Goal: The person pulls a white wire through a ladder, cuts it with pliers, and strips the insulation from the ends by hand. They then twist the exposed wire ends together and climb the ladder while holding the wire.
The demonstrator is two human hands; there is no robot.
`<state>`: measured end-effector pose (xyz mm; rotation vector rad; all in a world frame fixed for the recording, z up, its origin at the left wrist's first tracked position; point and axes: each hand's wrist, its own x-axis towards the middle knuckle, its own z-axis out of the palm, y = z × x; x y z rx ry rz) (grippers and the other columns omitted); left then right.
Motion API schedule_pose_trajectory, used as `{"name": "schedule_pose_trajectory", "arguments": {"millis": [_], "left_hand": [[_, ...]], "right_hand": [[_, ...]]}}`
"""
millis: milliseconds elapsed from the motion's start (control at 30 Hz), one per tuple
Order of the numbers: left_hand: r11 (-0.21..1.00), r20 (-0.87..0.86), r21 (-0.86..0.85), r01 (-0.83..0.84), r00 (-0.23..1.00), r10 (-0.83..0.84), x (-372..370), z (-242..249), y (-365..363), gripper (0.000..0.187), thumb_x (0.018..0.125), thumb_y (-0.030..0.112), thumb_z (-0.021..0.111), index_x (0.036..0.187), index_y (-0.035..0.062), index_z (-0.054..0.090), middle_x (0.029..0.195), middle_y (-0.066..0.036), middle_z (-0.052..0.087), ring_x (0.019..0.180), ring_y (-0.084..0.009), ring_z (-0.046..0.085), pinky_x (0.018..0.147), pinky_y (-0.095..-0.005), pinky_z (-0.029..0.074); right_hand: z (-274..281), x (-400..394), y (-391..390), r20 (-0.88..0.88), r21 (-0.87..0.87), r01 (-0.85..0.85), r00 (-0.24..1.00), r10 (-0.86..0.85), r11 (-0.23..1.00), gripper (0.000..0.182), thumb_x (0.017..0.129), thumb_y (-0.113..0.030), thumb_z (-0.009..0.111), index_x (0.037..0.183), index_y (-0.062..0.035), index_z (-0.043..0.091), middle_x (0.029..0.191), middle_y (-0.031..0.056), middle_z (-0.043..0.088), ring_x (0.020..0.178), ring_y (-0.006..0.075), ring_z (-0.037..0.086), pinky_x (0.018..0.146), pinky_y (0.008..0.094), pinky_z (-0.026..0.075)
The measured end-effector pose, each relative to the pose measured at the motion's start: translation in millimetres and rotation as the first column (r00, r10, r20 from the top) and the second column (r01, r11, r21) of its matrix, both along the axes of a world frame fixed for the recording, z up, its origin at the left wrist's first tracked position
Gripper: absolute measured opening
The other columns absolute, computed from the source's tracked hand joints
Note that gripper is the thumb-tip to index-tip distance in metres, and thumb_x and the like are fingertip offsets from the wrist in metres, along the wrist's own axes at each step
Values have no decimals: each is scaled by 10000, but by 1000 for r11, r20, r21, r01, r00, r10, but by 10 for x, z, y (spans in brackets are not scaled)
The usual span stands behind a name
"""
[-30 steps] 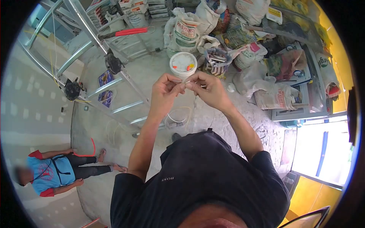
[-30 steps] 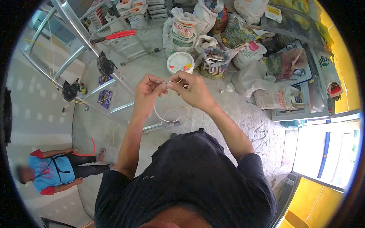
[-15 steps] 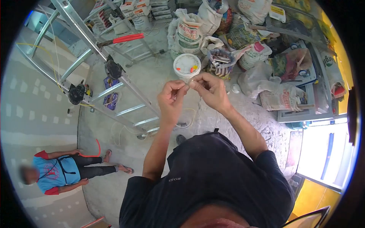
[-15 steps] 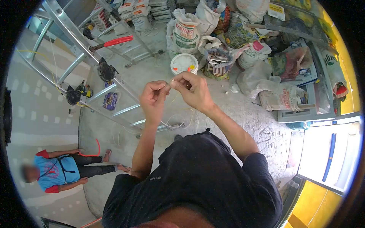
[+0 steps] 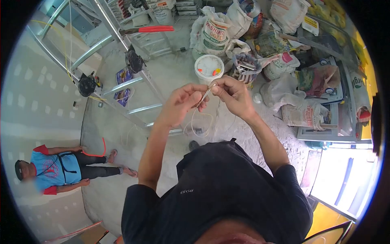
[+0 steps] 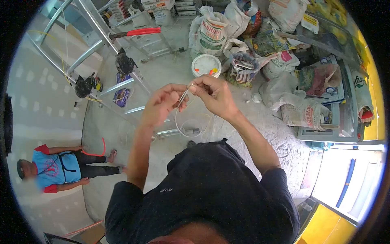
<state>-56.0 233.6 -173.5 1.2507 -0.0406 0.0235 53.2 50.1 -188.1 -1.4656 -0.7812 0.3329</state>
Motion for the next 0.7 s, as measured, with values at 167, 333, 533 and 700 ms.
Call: {"name": "schedule_pose_trajectory", "arguments": {"millis": [167,333,533,700], "left_hand": [[970,-167,-148,195,961,-219,126,-101,242,306,960,244,652,1146,2,626,925,-55,615,793,-121,560,669,-256,444],[915,-183,-300,270,925,-333,223,-74,191,182,949,180,672,1051,31,648,827,5,566,688,-73,470,604,-234,390],[941,-180,-218,259,937,-299,306,-96,66,151,936,160,684,1003,36,632,869,-6,556,685,-77,448,588,-221,339],[976,-163,22,218,964,-212,293,-35,-70,121,911,97,706,983,27,638,827,1,588,691,-69,494,606,-225,381]], "right_hand": [[-7,-34,68,24,20,32,999,-32,999,115,926,-114,694,965,-6,688,728,-61,555,610,6,398,522,200,330],[-59,-45,12,-22,31,56,998,-56,998,109,919,-106,702,962,-7,688,726,-60,559,611,7,402,526,199,333],[-97,19,-89,67,78,97,992,-103,992,111,929,-112,686,953,-4,688,731,-18,584,624,31,458,539,218,372],[-23,27,-253,109,-8,102,989,-101,995,136,935,-139,677,920,-5,686,738,13,617,636,58,516,558,239,415]]}}
